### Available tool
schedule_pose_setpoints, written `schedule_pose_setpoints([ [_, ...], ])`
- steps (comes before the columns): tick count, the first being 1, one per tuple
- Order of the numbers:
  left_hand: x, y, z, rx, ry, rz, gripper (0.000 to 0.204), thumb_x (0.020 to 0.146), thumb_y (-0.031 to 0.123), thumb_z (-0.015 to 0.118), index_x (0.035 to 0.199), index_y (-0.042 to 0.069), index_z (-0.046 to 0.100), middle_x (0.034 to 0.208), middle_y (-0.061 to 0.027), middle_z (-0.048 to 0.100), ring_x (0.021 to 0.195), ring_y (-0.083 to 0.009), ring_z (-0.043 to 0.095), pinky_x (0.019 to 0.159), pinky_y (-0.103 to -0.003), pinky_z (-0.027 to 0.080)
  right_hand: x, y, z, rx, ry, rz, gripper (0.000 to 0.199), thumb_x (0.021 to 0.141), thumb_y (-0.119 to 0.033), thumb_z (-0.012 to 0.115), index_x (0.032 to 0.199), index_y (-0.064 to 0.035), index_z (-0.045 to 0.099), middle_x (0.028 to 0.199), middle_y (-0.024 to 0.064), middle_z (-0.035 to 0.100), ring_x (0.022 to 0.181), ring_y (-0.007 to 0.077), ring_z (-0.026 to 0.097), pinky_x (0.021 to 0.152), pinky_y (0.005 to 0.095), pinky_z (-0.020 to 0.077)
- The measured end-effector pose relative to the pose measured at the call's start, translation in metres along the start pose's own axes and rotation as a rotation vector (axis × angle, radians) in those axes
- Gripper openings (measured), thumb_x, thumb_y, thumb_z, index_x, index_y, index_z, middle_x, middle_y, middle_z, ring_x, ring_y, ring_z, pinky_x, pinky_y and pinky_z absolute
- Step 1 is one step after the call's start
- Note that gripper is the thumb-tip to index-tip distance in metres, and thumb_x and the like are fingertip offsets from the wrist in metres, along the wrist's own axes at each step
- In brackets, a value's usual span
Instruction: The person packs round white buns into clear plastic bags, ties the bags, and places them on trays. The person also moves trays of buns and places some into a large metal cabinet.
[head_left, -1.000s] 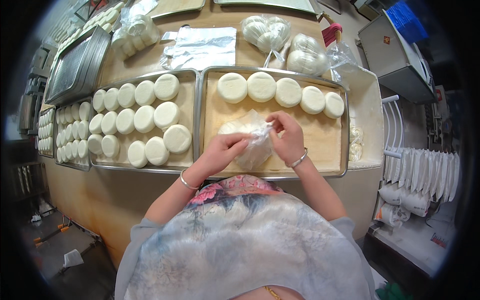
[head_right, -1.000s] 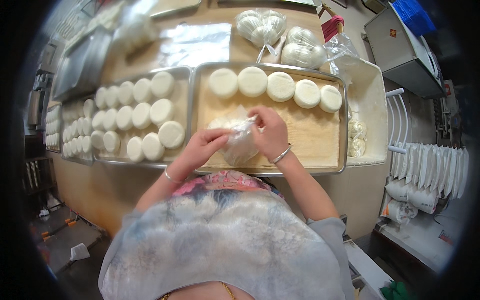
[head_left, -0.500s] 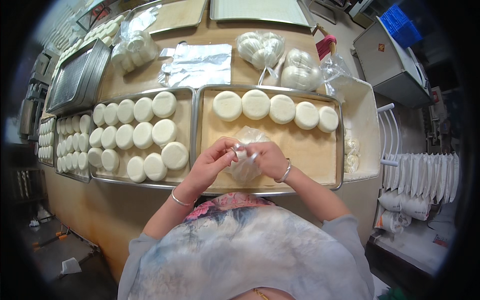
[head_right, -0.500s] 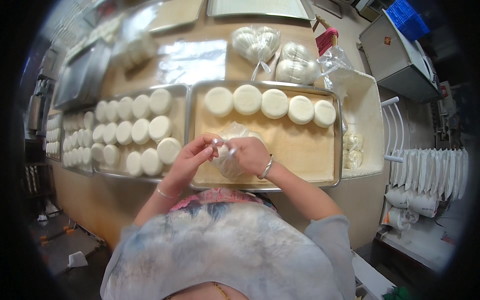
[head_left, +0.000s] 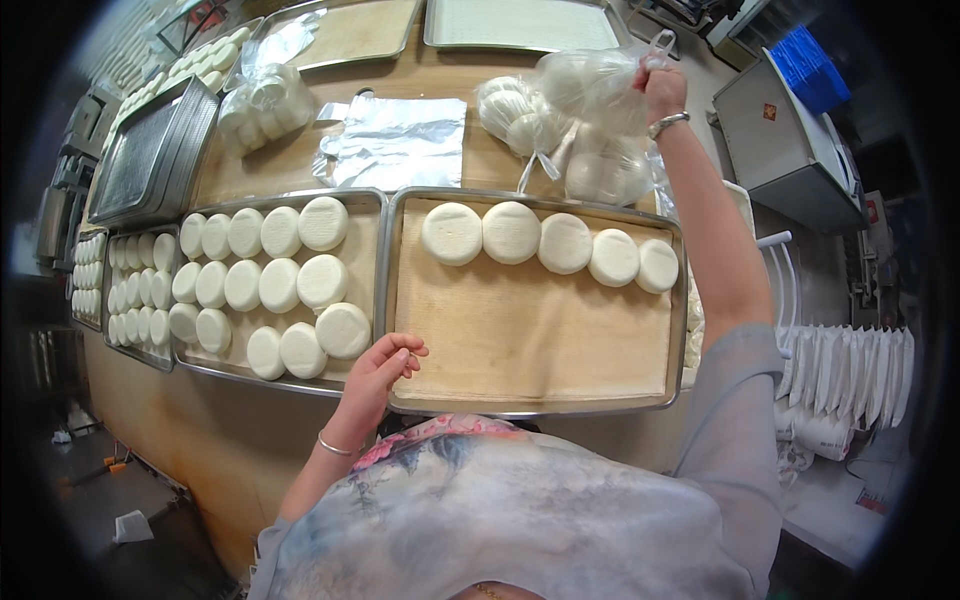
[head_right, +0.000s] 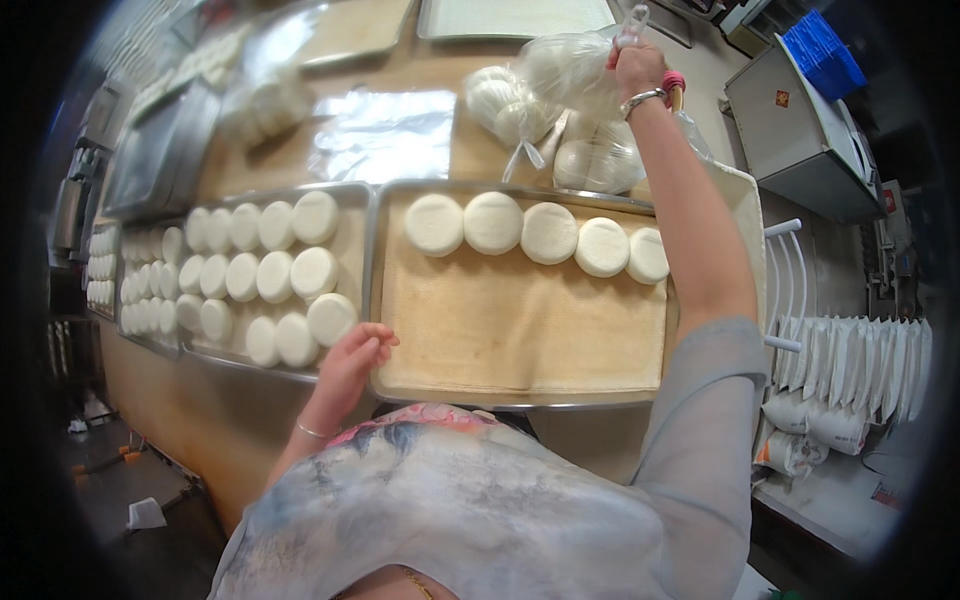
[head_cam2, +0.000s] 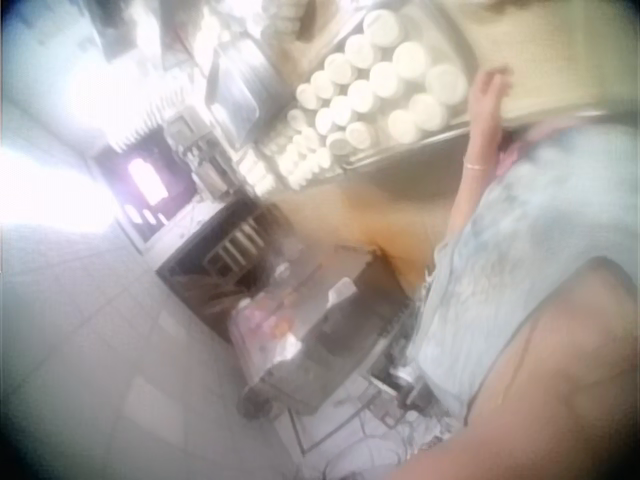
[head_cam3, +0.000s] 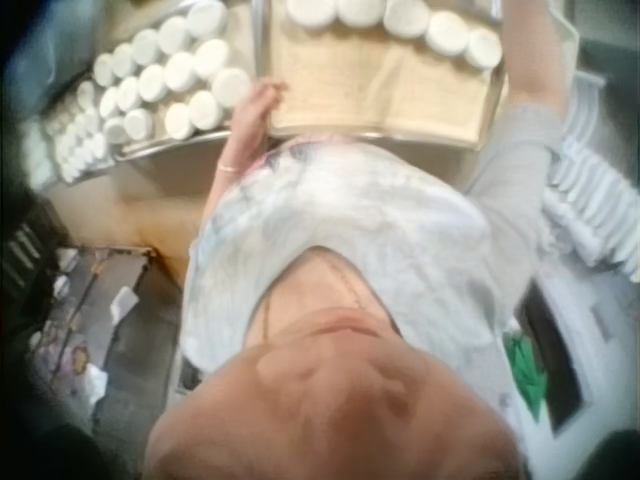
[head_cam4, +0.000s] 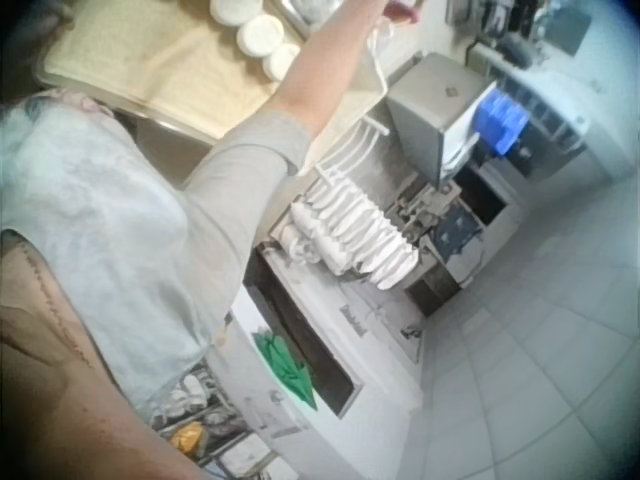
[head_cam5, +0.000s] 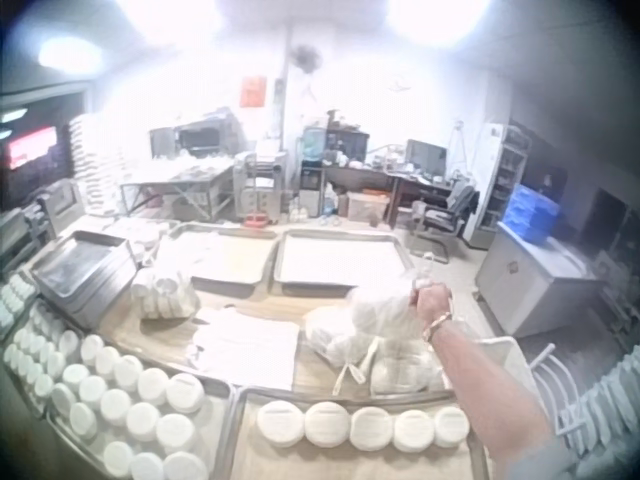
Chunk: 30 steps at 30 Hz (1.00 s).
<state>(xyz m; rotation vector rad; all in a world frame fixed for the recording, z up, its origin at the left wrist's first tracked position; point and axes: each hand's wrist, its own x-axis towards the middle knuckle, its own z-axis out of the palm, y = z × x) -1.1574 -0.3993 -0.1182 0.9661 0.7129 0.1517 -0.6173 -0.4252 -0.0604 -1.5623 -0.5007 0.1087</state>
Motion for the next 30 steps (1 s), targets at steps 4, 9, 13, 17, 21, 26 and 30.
schedule_pose_setpoints([
  [4,0.002,0.002,0.001,0.025,0.076,-0.045,0.019,0.096,0.01,0.049,0.111,0.003,0.058,0.104,-0.0035,0.062,0.087,-0.0064,0.053,0.079,-0.021,0.042,0.03,0.095,-0.003,-0.694,-0.062,0.136,0.02,0.089,-0.015,0.052,0.083,-0.0015,0.066,0.071,0.0082,0.066,0.065,0.0146,0.065,0.062,0.0277,0.0502],
  [9,0.02,0.0,-0.006,0.003,0.211,-0.146,0.022,0.095,0.013,0.052,0.114,0.002,0.057,0.108,-0.0054,0.062,0.097,-0.0101,0.056,0.084,-0.024,0.043,0.02,0.16,-0.027,-0.709,-0.154,0.285,0.025,0.088,-0.022,0.053,0.092,-0.0039,0.069,0.087,0.0138,0.07,0.079,0.0219,0.068,0.075,0.0345,0.0509],
  [13,0.078,-0.006,-0.016,-0.057,0.226,-0.104,0.03,0.095,0.018,0.054,0.12,0.002,0.055,0.114,-0.0065,0.061,0.11,-0.0139,0.055,0.092,-0.026,0.042,-0.026,0.161,-0.051,-0.409,-0.149,0.189,0.023,0.091,-0.015,0.053,0.11,-0.0045,0.063,0.088,0.0085,0.07,0.076,0.014,0.066,0.07,0.0274,0.0505],
  [17,0.163,-0.019,-0.02,-0.068,0.274,-0.054,0.04,0.092,0.025,0.062,0.122,0.001,0.054,0.114,-0.0066,0.061,0.109,-0.0149,0.055,0.094,-0.028,0.042,-0.117,0.149,-0.121,-0.475,0.022,-0.006,0.029,0.09,-0.015,0.058,0.116,-0.002,0.059,0.099,0.0111,0.069,0.087,0.0167,0.064,0.081,0.0288,0.0498],
  [21,0.213,-0.025,-0.011,-0.044,0.196,-0.056,0.042,0.089,0.025,0.066,0.121,0.001,0.054,0.113,-0.0061,0.061,0.106,-0.0141,0.055,0.094,-0.028,0.042,-0.206,0.151,-0.197,-1.033,0.216,0.169,0.035,0.088,-0.023,0.062,0.114,0.0009,0.059,0.115,0.0208,0.061,0.105,0.0273,0.06,0.092,0.0369,0.0459],
  [26,0.21,-0.022,0.013,0.066,0.267,0.112,0.042,0.087,0.018,0.069,0.123,0.004,0.053,0.113,-0.0055,0.06,0.105,-0.0138,0.054,0.094,-0.029,0.042,-0.245,0.183,-0.216,-0.71,0.241,0.47,0.048,0.083,-0.034,0.069,0.109,0.0058,0.059,0.113,0.0201,0.063,0.101,0.0266,0.061,0.089,0.0366,0.0471],
  [30,0.204,-0.014,0.033,0.094,0.246,0.225,0.049,0.086,0.013,0.068,0.129,0.007,0.047,0.12,-0.0067,0.055,0.108,-0.0158,0.053,0.094,-0.031,0.044,-0.245,0.189,-0.211,-0.069,0.318,0.648,0.053,0.079,-0.03,0.076,0.114,0.0062,0.058,0.113,0.0128,0.063,0.098,0.0176,0.061,0.086,0.0307,0.0487],
])
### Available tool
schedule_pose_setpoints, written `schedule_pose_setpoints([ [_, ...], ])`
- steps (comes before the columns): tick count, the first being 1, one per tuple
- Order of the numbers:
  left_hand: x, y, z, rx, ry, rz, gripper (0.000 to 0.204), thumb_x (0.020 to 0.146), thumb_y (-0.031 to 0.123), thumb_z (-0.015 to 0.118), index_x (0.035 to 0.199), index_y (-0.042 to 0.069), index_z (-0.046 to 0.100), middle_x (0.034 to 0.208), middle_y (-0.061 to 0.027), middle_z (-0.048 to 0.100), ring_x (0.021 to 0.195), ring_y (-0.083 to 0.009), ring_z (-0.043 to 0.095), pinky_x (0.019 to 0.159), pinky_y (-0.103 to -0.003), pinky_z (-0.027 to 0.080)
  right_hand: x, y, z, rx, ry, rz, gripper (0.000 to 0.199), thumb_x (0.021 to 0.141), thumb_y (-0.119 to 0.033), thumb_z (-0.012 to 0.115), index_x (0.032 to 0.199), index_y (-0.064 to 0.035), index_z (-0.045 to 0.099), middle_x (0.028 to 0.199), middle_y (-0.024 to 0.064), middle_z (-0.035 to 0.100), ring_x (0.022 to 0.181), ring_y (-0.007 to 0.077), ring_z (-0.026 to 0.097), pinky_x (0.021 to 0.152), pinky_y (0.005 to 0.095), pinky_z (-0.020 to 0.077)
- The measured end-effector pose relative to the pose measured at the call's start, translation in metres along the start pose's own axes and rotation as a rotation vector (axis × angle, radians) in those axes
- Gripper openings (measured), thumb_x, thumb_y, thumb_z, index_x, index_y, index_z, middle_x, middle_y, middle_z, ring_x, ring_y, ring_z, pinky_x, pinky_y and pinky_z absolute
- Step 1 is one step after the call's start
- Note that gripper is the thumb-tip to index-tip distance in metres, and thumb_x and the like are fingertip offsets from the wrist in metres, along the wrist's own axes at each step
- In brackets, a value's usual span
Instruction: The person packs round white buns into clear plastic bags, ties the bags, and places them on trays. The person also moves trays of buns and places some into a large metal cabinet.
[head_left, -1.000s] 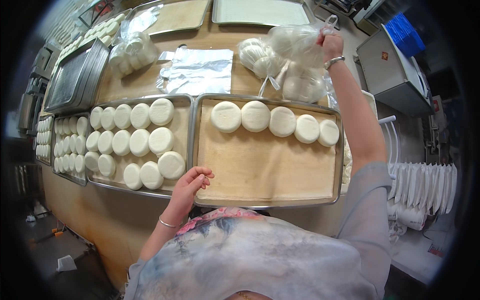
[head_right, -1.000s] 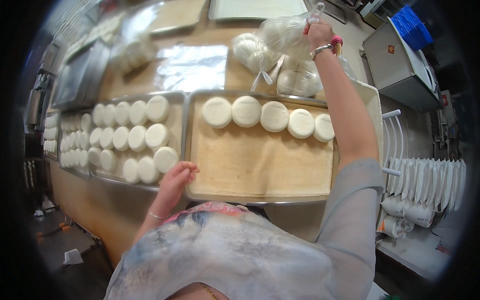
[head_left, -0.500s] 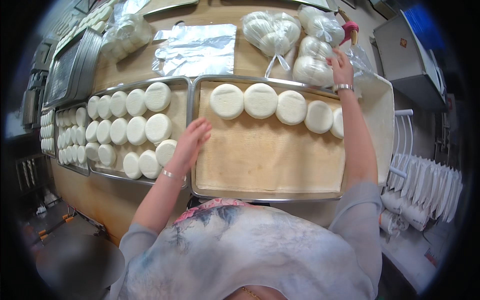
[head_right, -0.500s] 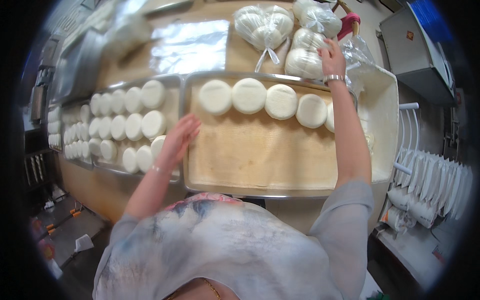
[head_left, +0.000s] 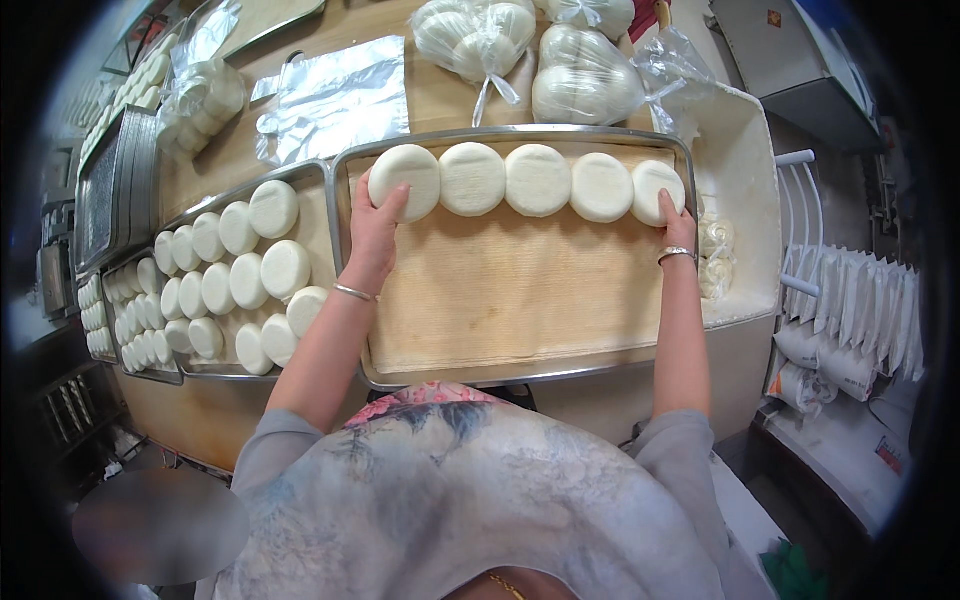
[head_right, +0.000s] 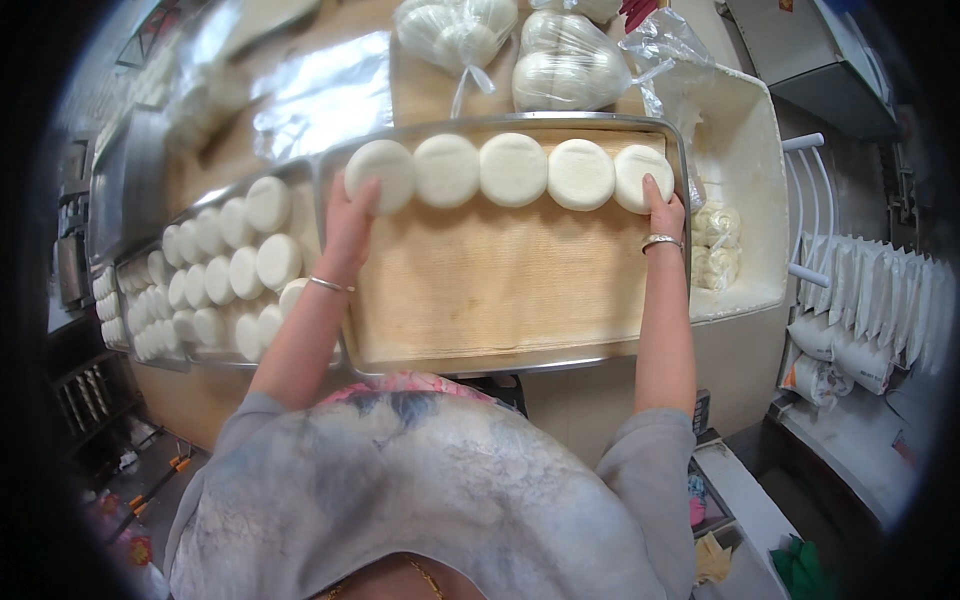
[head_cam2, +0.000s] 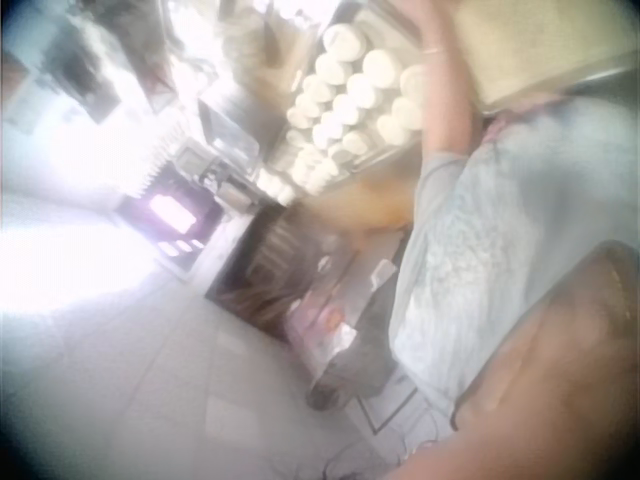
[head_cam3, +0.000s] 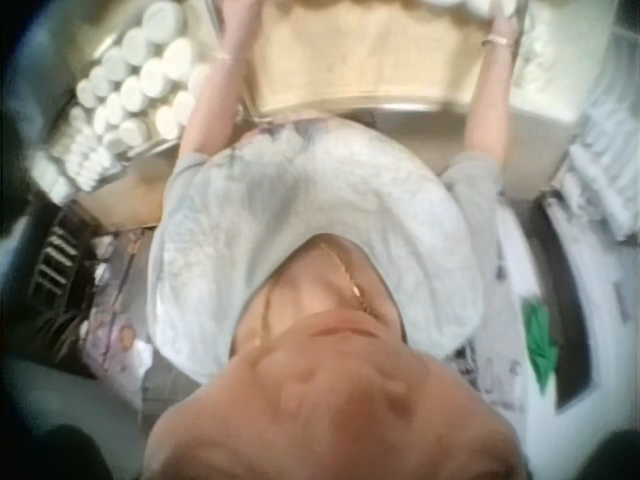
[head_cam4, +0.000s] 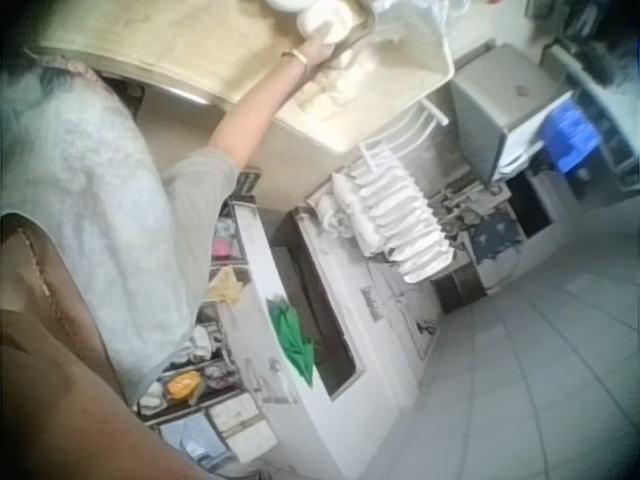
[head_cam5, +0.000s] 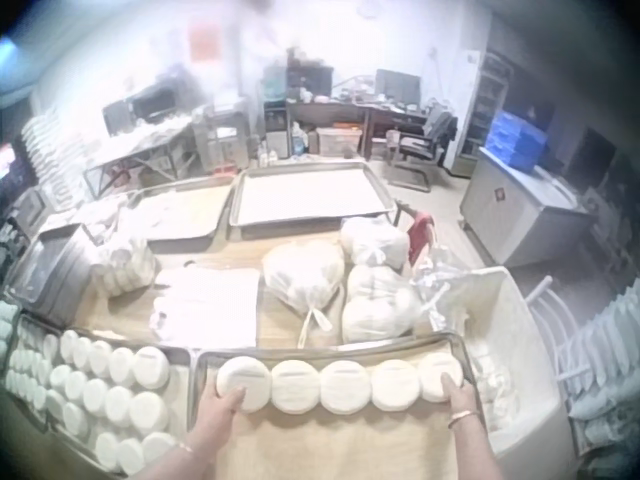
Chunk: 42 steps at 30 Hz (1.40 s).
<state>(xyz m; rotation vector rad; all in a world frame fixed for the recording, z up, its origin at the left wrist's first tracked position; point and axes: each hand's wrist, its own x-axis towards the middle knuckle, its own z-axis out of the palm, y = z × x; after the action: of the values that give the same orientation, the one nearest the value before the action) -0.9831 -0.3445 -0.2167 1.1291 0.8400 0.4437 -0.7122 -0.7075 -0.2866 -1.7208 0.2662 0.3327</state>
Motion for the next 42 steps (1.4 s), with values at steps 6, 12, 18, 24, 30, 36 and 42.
schedule_pose_setpoints([
  [6,-0.017,0.005,0.025,0.321,0.034,0.305,0.054,0.083,0.006,0.067,0.132,0.009,0.044,0.124,-0.0082,0.05,0.113,-0.0184,0.051,0.095,-0.035,0.044,-0.018,-0.005,0.014,0.289,0.037,-0.049,0.053,0.077,-0.014,0.079,0.121,-0.0005,0.053,0.116,0.0102,0.06,0.103,0.0194,0.06,0.086,0.0349,0.0513],
  [12,-0.022,0.0,0.035,1.28,-0.096,1.149,0.061,0.075,-0.004,0.067,0.131,0.01,0.046,0.127,-0.0107,0.048,0.121,-0.0298,0.046,0.1,-0.038,0.04,-0.054,-0.028,0.027,0.412,0.065,-0.103,0.056,0.078,-0.011,0.077,0.125,-0.0048,0.046,0.119,0.0095,0.056,0.107,0.02,0.058,0.085,0.0356,0.0536],
  [18,0.008,-0.009,0.017,-0.022,0.154,0.201,0.05,0.089,0.019,0.063,0.134,0.012,0.044,0.129,-0.0081,0.051,0.118,-0.025,0.05,0.094,-0.035,0.047,-0.119,-0.079,0.064,-0.058,0.195,-0.5,0.061,0.079,-0.011,0.077,0.129,-0.0038,0.043,0.123,0.0112,0.054,0.109,0.0209,0.056,0.089,0.033,0.0499],
  [24,0.026,-0.021,0.004,-0.978,0.144,-0.372,0.069,0.093,0.063,0.038,0.135,0.009,0.042,0.135,-0.0116,0.049,0.129,-0.0268,0.042,0.107,-0.043,0.035,-0.157,-0.089,0.101,-0.326,-0.319,-0.841,0.063,0.082,-0.022,0.073,0.133,-0.0035,0.041,0.122,0.014,0.053,0.116,0.0253,0.051,0.098,0.0379,0.0425],
  [30,0.013,-0.025,0.046,-0.578,-0.085,-0.188,0.072,0.091,0.065,0.039,0.138,0.011,0.041,0.138,-0.0075,0.046,0.13,-0.0222,0.04,0.112,-0.035,0.026,-0.106,-0.021,0.149,0.01,-0.486,-0.196,0.063,0.096,-0.045,0.05,0.141,-0.0033,0.034,0.13,0.0158,0.051,0.121,0.0234,0.047,0.105,0.0356,0.0343],
  [36,0.004,-0.008,0.065,-0.252,-0.165,-0.107,0.059,0.097,0.045,0.048,0.141,0.008,0.037,0.14,-0.0067,0.042,0.131,-0.0174,0.034,0.112,-0.031,0.021,-0.103,-0.024,0.144,0.129,-0.505,-0.155,0.059,0.098,-0.045,0.045,0.138,-0.0022,0.038,0.125,0.0104,0.053,0.116,0.0194,0.049,0.101,0.0313,0.0372],
  [42,-0.097,0.008,0.009,-0.132,-0.163,-0.073,0.057,0.099,0.039,0.041,0.145,0.009,0.027,0.142,-0.0093,0.038,0.131,-0.0198,0.035,0.111,-0.036,0.025,-0.189,-0.031,0.103,0.074,-0.648,-0.22,0.057,0.097,-0.041,0.046,0.137,-0.0003,0.039,0.129,0.0144,0.051,0.121,0.0211,0.046,0.102,0.0338,0.0371],
])
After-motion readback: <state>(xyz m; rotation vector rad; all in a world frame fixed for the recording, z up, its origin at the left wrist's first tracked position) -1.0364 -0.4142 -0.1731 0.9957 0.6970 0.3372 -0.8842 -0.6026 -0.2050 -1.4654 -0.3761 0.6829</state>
